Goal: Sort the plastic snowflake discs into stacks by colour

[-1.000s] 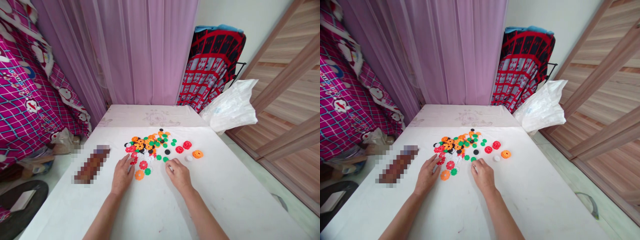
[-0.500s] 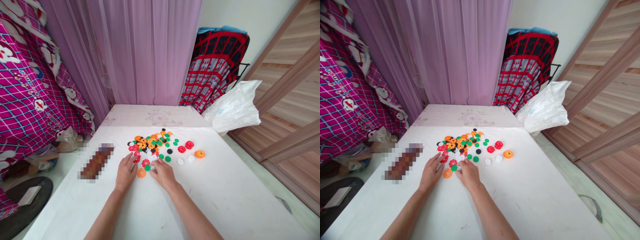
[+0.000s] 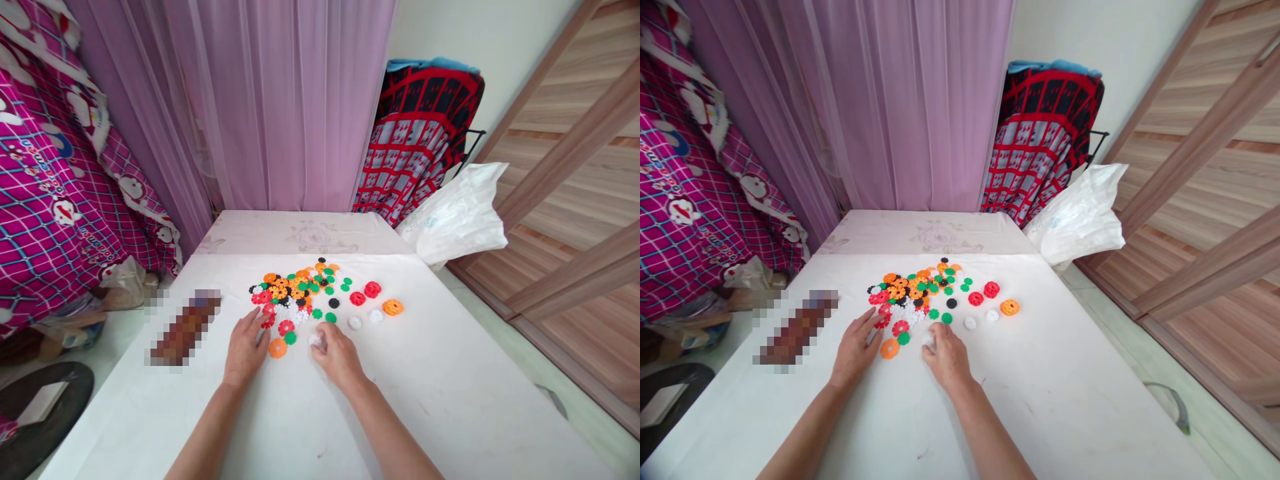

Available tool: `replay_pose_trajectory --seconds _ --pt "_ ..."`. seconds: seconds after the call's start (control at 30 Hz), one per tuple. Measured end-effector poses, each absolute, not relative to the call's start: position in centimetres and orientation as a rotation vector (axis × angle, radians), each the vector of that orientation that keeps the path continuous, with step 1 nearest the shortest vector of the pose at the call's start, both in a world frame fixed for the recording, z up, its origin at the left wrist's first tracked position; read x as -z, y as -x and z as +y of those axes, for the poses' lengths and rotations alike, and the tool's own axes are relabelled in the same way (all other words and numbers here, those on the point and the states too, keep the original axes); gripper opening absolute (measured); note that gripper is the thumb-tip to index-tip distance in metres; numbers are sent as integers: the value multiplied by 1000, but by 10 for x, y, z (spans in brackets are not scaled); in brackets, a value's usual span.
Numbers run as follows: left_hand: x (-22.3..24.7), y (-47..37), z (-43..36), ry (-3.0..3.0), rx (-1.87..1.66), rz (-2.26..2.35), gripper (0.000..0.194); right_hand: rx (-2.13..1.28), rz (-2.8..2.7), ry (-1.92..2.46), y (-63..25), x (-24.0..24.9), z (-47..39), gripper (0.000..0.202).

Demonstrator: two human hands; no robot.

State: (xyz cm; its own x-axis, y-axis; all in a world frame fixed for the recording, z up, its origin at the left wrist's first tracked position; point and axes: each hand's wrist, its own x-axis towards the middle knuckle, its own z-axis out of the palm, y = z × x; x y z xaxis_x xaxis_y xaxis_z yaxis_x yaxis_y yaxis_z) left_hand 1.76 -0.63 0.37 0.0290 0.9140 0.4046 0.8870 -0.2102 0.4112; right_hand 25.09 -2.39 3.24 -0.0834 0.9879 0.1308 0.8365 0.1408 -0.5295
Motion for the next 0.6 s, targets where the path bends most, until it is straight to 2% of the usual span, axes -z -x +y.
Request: replay_pose_trajectory --seconds 0.27,0.6 --pt "-6 -17 -6 -2194 -955 1924 35 -288 -1604 1988 -328 -40 -8 28" --pt "-3 -16 -6 -2190 -960 1931 34 -307 -1694 1995 -329 -35 0 30"
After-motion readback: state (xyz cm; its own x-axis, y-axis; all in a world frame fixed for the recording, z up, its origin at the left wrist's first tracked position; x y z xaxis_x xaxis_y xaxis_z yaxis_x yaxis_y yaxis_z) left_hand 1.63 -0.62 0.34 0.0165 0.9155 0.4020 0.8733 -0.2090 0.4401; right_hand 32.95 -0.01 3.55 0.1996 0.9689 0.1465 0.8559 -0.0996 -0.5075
